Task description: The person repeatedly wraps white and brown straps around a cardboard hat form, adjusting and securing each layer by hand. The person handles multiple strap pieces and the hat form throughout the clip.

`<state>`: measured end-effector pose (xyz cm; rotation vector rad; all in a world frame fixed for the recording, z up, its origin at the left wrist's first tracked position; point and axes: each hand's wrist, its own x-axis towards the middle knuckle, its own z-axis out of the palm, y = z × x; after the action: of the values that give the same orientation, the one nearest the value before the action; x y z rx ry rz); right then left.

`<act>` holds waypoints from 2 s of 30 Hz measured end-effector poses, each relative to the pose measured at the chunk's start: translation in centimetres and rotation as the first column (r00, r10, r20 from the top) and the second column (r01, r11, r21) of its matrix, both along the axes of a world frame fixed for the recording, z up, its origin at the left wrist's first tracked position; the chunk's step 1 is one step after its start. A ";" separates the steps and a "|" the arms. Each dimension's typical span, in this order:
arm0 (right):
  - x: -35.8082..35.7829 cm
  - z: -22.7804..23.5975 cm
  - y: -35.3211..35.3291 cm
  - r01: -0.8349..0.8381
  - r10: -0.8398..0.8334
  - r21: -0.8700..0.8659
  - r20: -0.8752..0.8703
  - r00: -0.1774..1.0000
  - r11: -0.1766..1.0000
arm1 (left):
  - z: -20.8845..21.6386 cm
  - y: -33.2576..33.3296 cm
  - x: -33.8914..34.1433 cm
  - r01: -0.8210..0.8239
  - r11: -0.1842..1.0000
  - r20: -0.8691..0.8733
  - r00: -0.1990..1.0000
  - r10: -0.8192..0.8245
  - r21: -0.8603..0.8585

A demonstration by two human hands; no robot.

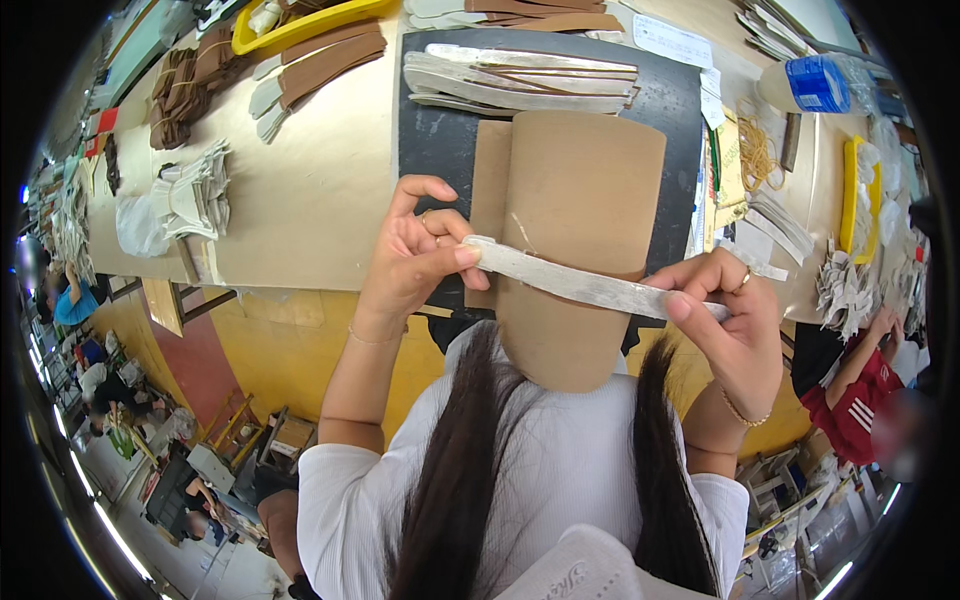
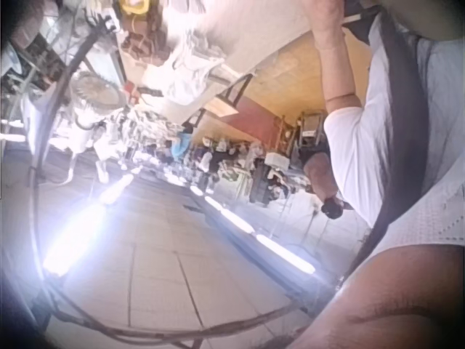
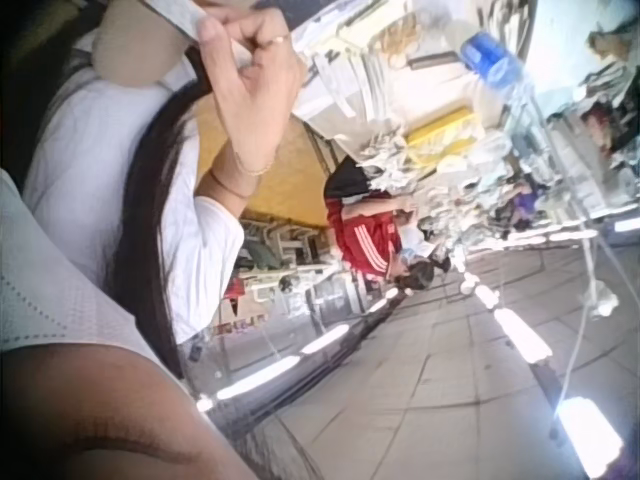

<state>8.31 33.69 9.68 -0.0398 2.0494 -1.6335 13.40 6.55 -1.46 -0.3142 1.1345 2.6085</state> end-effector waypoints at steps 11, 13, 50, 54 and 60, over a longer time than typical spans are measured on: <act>0.5 -3.7 1.0 0.073 -0.069 -0.145 0.032 0.997 0.987 | -1.0 0.7 -0.2 0.020 0.998 0.009 1.000 -0.021 0.062; 0.5 -4.0 0.9 0.051 -0.052 -0.126 -0.011 0.999 0.991 | -1.2 0.8 -0.2 0.017 0.998 0.017 1.000 -0.018 0.054; 2.2 -10.5 2.7 0.404 -0.241 -0.467 0.371 0.897 0.786 | -0.2 2.1 0.1 -0.022 1.000 0.002 1.000 0.022 -0.014; 0.1 -4.1 2.8 0.195 -0.142 0.023 -0.605 0.783 0.981 | 1.3 2.6 1.0 -0.081 0.997 -0.007 0.997 0.081 -0.009; 3.6 -1.8 -5.2 -0.288 0.596 0.523 -0.669 0.445 0.802 | 2.0 3.1 1.5 -0.206 0.972 -0.001 0.978 0.208 -0.110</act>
<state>11.96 28.49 7.83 -1.3649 2.5989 -0.9208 14.85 9.68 0.55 -0.4940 1.3094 2.7220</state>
